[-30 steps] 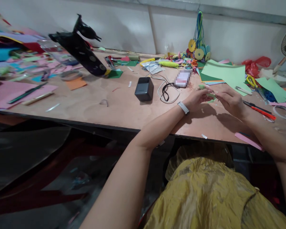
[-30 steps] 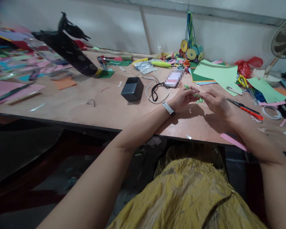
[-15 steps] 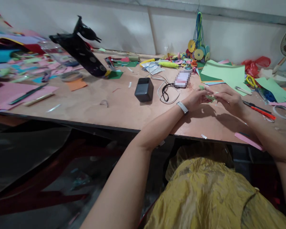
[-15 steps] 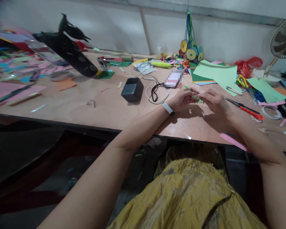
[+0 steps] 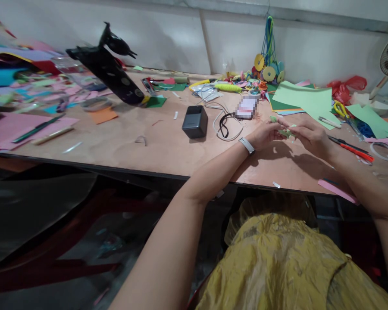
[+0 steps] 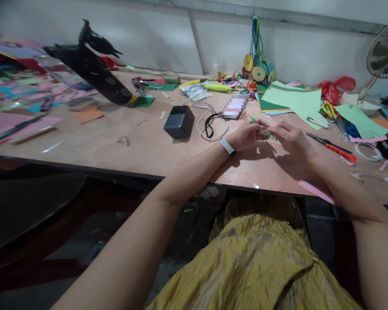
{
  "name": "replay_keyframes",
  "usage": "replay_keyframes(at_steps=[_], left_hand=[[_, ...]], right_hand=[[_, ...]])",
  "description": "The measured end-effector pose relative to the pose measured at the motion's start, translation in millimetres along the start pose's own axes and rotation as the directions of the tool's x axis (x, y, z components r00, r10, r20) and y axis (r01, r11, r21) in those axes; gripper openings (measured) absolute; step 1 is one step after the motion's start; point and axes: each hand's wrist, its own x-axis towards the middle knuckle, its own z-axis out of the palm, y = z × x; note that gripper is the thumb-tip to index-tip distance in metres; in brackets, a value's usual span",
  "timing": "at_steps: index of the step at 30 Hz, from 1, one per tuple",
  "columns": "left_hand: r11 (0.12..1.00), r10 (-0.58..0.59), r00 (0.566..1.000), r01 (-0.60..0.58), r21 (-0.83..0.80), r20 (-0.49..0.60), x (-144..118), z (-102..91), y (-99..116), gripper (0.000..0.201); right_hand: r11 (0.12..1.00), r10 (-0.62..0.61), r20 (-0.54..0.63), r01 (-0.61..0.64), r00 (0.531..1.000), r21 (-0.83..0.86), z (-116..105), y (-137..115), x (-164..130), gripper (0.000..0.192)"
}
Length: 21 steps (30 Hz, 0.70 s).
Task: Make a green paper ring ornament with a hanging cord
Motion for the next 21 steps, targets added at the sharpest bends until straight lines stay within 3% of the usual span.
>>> replay_keyframes(at_steps=[5,12,16,21], left_hand=[[0.998,-0.004,0.997,-0.001,-0.061,-0.076,-1.6,7.2,-0.5,0.013],[0.996,0.07,0.994,-0.074,-0.041,-0.084,-3.7,12.1,-5.0,0.032],[0.994,0.101,0.989,-0.095,0.057,-0.108,-2.5,11.3,-6.9,0.042],[0.961,0.137,0.985,-0.107,0.254,-0.102,-2.0,8.3,-12.0,0.051]], right_hand=[[0.999,0.021,-0.038,-0.022,0.999,-0.025,0.2,0.7,-1.6,0.026],[0.992,0.127,-0.036,-0.127,0.991,0.01,1.8,-0.4,-3.2,0.029],[0.98,0.196,-0.078,-0.193,0.977,0.054,0.5,2.3,-1.9,0.024],[0.924,0.356,-0.038,-0.345,0.934,0.164,-0.5,4.4,0.2,0.019]])
